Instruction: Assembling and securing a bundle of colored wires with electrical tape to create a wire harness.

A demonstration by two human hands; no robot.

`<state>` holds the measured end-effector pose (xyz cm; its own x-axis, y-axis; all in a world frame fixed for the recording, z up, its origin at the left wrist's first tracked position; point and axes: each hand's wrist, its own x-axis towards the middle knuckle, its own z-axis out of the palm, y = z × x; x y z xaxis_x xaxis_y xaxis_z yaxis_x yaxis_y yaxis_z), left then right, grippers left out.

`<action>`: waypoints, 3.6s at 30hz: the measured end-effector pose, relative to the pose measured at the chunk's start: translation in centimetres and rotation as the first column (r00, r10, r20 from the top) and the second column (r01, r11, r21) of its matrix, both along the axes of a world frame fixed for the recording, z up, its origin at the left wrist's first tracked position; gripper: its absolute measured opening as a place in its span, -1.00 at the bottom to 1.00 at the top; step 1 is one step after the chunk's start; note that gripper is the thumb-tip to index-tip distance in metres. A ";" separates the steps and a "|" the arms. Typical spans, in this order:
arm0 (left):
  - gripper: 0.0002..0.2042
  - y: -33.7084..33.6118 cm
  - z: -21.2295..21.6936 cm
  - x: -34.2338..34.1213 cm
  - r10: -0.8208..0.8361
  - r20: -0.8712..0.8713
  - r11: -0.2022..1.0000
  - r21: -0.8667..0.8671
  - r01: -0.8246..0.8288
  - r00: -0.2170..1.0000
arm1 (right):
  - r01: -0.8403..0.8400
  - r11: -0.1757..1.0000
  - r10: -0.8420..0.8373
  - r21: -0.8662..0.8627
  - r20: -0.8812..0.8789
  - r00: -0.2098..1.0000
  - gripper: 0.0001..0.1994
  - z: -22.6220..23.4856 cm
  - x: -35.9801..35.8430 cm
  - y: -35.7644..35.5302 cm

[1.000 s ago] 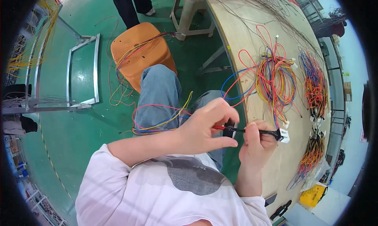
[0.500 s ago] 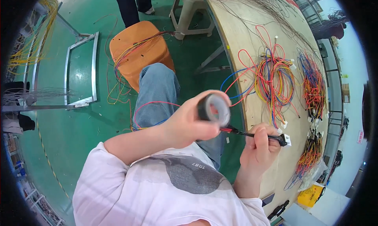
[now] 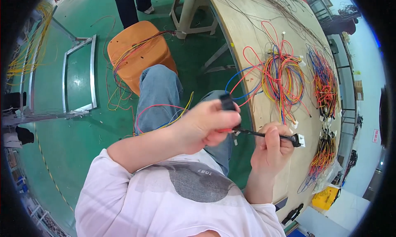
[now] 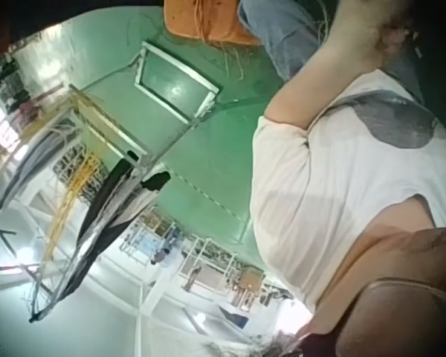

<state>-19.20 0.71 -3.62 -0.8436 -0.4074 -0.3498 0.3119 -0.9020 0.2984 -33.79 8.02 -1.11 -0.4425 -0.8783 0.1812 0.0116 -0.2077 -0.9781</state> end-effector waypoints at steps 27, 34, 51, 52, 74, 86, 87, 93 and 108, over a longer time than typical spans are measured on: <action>-0.58 -0.5 -3.4 1.1 0.187 -0.167 0.258 -0.943 -0.212 0.968 | -0.033 0.996 0.015 0.086 0.201 0.980 -0.93 0.9 -1.6 -0.4; -0.42 1.5 -2.4 -1.9 0.368 0.233 0.686 -0.722 -0.094 0.900 | -0.071 0.997 0.063 0.034 0.197 0.978 -0.93 0.5 -1.2 -0.3; -0.49 2.7 -2.7 -1.4 0.412 0.244 0.513 -0.858 -0.002 0.878 | -0.055 0.998 0.053 0.004 0.237 0.970 -0.95 0.5 -2.5 0.2; -0.47 2.6 -2.6 -1.6 0.456 0.351 0.544 -0.837 0.056 0.818 | -0.031 0.999 0.024 0.036 0.194 0.981 -0.92 0.6 -2.1 0.1; -0.38 2.3 -2.6 -1.0 0.423 0.378 0.459 -0.873 0.166 0.823 | -0.066 0.998 0.060 0.010 0.309 0.949 -0.91 0.4 -3.0 -0.2; -0.69 1.1 -2.9 0.0 0.244 -0.132 0.841 -0.464 -0.277 0.961 | 0.053 0.989 -0.099 0.141 0.339 0.935 -0.89 -0.2 -4.0 0.0; -0.67 0.6 -3.5 -0.2 0.180 -0.243 0.606 -0.736 -0.302 0.953 | 0.029 0.990 -0.075 0.136 0.345 0.936 -0.89 -0.1 -4.2 0.0; -0.47 2.4 -3.0 -0.5 0.314 0.327 0.471 -0.869 0.152 0.891 | -0.042 0.995 0.022 0.085 0.226 0.974 -0.93 1.5 -2.6 0.0; -0.47 2.0 -1.2 2.3 0.165 -0.062 0.546 -0.825 -0.144 0.984 | -0.003 0.966 -0.092 0.260 0.356 0.930 -0.93 -0.8 -4.3 -0.1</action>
<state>-16.94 2.75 -4.78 -0.7362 -0.6487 0.1927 0.4062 -0.1958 0.8925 -38.07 7.89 -1.87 -0.4751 -0.8513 -0.2227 0.3710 0.0357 -0.9279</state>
